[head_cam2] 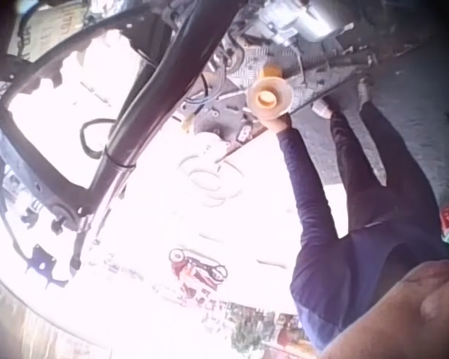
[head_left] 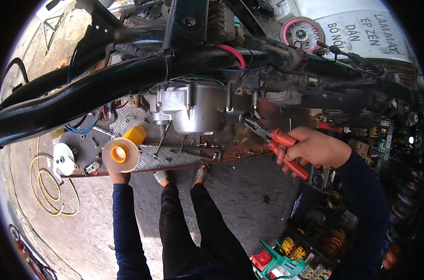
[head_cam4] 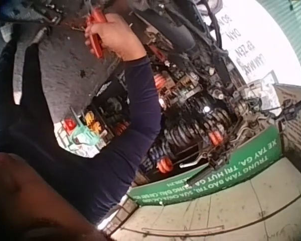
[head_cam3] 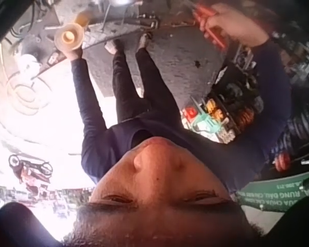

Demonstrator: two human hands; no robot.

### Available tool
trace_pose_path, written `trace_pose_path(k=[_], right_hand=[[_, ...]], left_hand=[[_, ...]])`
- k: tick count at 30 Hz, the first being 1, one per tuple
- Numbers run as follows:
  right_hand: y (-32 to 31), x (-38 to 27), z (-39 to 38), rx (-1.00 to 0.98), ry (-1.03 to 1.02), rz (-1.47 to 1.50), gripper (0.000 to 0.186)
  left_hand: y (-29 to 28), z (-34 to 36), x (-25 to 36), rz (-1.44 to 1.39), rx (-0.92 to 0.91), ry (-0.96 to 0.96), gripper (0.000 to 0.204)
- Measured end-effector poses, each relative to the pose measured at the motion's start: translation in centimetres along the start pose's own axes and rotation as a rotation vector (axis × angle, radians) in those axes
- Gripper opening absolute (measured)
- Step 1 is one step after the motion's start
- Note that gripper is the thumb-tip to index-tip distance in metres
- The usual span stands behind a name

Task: The recorder is seen repairing a motorcycle, which includes working on the engine and filling oil.

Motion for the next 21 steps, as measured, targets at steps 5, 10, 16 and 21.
trace_pose_path(k=[5, 10, 16, 21], right_hand=[[-0.2, -0.3, 0.3, 0.036, 0.118, 0.127, 0.024], [-0.1, -0.2, 0.8, -0.041, 0.072, 0.268, 0.026], [-0.7, 0.2, -0.5, 0.089, 0.019, -0.293, 0.028], [0.7, -2.5, -4.4, 0.648, -0.237, -1.44, 0.038]], left_hand=[[0.2, 0.3, 1.8, -0.007, 0.021, 0.069, 0.054], [0.0, 0.4, 3.2, -0.053, -0.004, -0.005, 0.049], [-1.8, -0.4, 6.8, 0.003, 0.051, 0.036, 0.044], [-5.7, -3.9, 9.4, 0.113, 0.036, -0.008, 0.045]])
Point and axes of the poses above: each hand's wrist, its own z-axis towards the middle knuckle, its own y-axis out of the palm, x = y × z, the point moved 8 cm from there along z, towards the middle knuckle, and after that the axes turned 5 degrees about -y, right-handed, at the moved point
